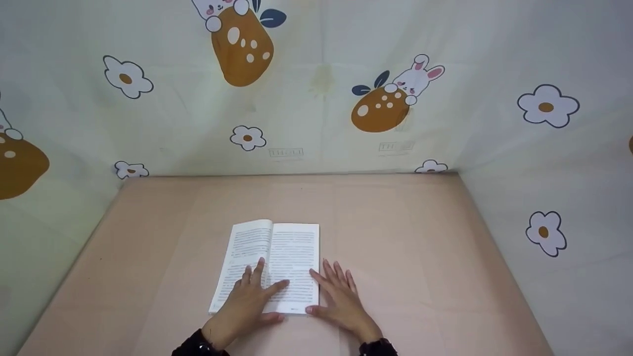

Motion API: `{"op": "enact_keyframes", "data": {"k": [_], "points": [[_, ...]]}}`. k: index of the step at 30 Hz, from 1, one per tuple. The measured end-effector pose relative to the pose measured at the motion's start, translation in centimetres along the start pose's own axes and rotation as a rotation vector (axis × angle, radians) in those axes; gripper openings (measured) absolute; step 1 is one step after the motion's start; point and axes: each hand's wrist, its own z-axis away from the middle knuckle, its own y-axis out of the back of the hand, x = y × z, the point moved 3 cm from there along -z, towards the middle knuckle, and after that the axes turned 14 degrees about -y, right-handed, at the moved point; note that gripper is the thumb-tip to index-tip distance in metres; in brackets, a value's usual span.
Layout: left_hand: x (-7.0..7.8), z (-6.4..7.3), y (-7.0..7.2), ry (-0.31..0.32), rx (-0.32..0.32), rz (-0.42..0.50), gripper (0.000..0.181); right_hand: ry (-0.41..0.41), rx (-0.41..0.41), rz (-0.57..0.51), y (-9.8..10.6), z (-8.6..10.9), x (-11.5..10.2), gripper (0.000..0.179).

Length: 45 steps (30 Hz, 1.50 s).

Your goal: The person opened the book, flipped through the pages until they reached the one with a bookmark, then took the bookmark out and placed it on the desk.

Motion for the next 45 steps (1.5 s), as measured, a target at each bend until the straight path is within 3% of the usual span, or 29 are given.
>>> {"op": "enact_keyframes", "data": {"k": [6,16,22,28,37,45], "points": [[0.2,-0.3,-0.1,0.005,-0.003,-0.045,0.071,-0.027,0.001,-0.003,0.0,-0.1,0.0,0.078],[0.2,-0.4,-0.1,0.01,-0.01,-0.025,0.071,-0.078,0.029,0.027,-0.3,-0.3,-0.1,0.097],[0.2,-0.4,0.2,0.001,0.019,-0.001,0.067,-0.087,0.049,0.03,-0.2,-0.3,-0.2,0.096],[-0.2,-0.3,0.5,-0.01,-0.008,0.015,0.062,-0.079,0.05,0.042,-0.2,-0.3,-0.2,0.097],[-0.6,0.1,0.9,-0.033,0.02,0.081,0.051,-0.056,0.065,0.028,-0.4,-0.1,-0.2,0.101],[-1.0,0.2,1.0,-0.041,0.037,0.091,0.045,-0.034,0.059,0.036,-0.4,-0.1,-0.3,0.093]]}}
